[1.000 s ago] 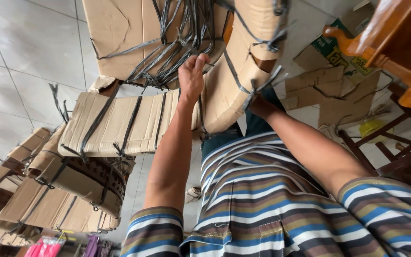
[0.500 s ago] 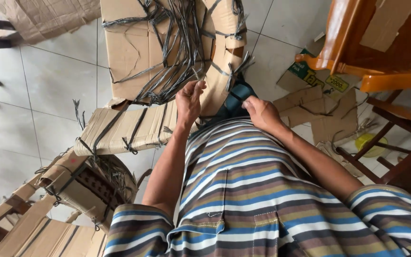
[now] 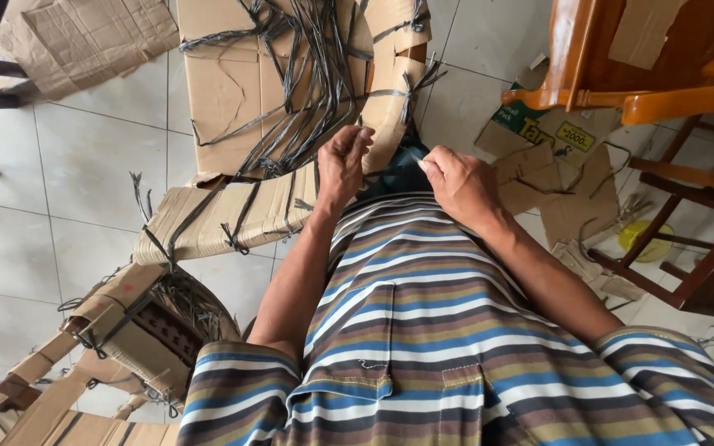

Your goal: Wrapping a curved wooden furniture frame with protective cardboard strips and securing them by tying black plastic straps.

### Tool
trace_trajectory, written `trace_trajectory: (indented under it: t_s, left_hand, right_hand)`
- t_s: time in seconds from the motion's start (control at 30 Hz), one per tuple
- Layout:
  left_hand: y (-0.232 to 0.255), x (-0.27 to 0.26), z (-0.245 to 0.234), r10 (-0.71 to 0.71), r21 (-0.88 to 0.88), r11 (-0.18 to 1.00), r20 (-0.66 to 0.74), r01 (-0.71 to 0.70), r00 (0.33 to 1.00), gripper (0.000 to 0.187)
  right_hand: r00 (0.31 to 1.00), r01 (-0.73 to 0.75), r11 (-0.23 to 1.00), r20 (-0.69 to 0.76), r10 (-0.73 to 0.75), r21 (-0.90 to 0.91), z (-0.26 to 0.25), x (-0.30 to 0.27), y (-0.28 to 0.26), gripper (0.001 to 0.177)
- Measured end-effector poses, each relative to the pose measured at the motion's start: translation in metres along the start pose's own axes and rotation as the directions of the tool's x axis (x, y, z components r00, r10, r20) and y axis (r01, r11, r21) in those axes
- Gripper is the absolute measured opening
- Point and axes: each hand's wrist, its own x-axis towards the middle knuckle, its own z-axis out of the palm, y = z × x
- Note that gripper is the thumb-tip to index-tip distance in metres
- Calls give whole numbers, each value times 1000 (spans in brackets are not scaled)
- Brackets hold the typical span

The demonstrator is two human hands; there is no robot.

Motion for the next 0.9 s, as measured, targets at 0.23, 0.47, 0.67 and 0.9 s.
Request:
trace_trajectory:
  t_s: [0.23, 0.47, 0.67, 0.9]
  left_hand:
    - [1, 18, 4, 150, -13, 989, 23, -149, 988, 9]
    - [-33, 36, 32, 179, 245, 926, 387, -288, 904, 20]
    - [-43, 35, 23, 290, 213, 869, 511, -446, 809, 15]
    - [-5, 26, 16, 269, 173, 904, 479, -391, 836, 25]
  right_hand:
    - [999, 23, 1000, -37, -23, -5, 20, 17, -6, 12]
    - [988, -17, 993, -151, 34, 113, 26, 33, -19, 11]
    - [980, -81, 974, -163, 117, 212, 30, 35, -26, 13]
    - [978, 10, 907, -193, 79, 421, 4, 56, -12, 28]
